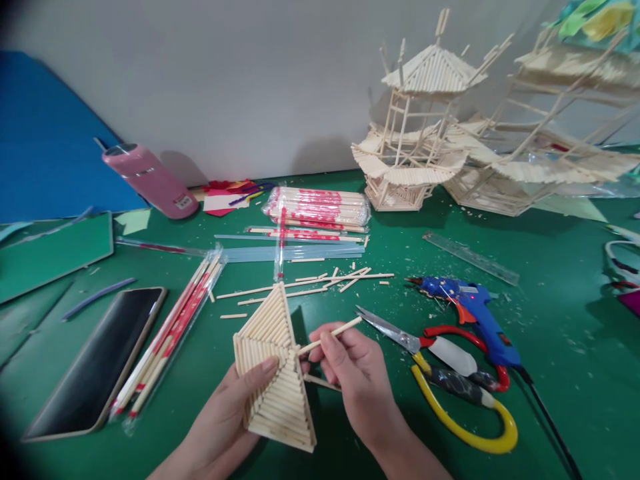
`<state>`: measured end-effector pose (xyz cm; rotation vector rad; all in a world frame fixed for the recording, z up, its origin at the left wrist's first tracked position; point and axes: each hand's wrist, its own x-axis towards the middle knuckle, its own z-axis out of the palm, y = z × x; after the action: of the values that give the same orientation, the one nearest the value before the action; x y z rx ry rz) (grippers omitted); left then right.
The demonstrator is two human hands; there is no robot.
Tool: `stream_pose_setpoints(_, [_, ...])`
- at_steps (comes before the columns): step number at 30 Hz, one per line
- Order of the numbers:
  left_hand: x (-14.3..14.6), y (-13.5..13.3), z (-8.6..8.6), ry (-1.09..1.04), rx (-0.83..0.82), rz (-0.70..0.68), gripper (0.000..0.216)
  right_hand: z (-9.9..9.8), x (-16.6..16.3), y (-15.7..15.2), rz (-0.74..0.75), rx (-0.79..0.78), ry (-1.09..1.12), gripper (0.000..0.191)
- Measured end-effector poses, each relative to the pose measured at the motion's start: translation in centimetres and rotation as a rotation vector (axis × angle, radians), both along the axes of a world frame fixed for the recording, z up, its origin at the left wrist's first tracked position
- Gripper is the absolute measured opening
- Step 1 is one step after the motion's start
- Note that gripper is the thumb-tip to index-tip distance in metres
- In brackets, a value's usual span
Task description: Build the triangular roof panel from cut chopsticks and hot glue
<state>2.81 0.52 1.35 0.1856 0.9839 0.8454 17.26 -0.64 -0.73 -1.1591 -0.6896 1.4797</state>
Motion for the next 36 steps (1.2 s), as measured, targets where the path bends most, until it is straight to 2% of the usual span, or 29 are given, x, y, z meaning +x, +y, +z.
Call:
stream_pose_setpoints(23, [-0.10,0.15,-0.07,-0.015,-0.001,-0.022,0.031,0.03,-0.46,0.24,-0.035,-0.008,-0.033,0.021])
stream_pose_setpoints(36, [0.02,0.04,0.01,-0.023,-0.009,0.007,0.038,0.20,-0.47,0.09,-0.037,-0.003,-0.035,0.020])
